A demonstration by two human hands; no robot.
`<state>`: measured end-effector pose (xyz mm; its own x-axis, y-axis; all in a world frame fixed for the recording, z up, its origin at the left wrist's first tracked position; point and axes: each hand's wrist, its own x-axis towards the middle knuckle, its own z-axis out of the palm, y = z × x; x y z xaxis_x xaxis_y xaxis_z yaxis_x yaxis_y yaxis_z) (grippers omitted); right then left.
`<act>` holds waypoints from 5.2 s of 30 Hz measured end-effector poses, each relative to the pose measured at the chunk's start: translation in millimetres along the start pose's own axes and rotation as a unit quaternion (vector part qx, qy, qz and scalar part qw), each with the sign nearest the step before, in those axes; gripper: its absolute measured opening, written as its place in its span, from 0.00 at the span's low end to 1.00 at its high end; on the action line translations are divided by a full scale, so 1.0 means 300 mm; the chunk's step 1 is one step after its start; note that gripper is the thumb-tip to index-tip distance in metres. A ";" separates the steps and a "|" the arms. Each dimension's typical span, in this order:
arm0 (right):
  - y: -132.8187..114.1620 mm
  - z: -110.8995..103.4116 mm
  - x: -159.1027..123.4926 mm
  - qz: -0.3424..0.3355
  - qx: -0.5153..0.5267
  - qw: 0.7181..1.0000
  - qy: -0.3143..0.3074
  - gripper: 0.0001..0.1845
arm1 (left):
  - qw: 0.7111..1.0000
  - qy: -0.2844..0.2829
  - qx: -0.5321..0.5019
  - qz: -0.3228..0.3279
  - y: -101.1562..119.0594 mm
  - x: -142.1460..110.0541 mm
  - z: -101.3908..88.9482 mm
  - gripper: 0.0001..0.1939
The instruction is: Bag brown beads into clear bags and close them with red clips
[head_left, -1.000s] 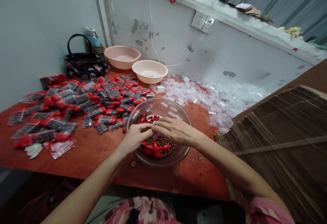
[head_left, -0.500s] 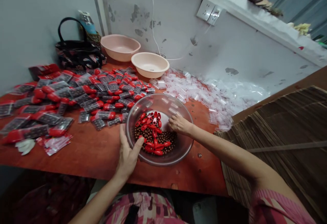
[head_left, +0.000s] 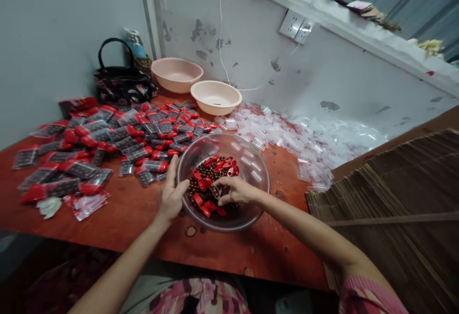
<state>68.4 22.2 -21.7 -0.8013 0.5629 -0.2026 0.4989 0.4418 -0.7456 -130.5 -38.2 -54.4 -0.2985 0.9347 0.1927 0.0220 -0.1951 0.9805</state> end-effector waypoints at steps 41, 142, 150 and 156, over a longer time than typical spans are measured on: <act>-0.060 -0.161 -0.125 -0.043 0.199 0.955 0.218 0.15 | 0.977 -0.213 -0.012 -0.009 0.168 0.004 0.116 0.13; -0.195 -0.219 -0.141 -0.079 -0.197 0.977 0.037 0.24 | 0.974 -0.179 -0.093 -0.107 0.102 0.007 0.140 0.20; -0.184 -0.220 -0.164 -0.048 -0.243 0.968 0.046 0.18 | 0.984 -0.149 -0.051 -0.083 0.096 0.005 0.143 0.18; -0.149 -0.225 -0.193 -0.038 -0.060 0.994 0.086 0.18 | 0.959 -0.095 -0.199 -0.179 0.112 0.008 0.151 0.25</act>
<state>114.8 17.0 66.3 -0.7755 0.6306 -0.0287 0.4827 0.5630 -0.6708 -87.1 -29.0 -19.1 -0.0395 0.9927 -0.1140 -0.4269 0.0864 0.9002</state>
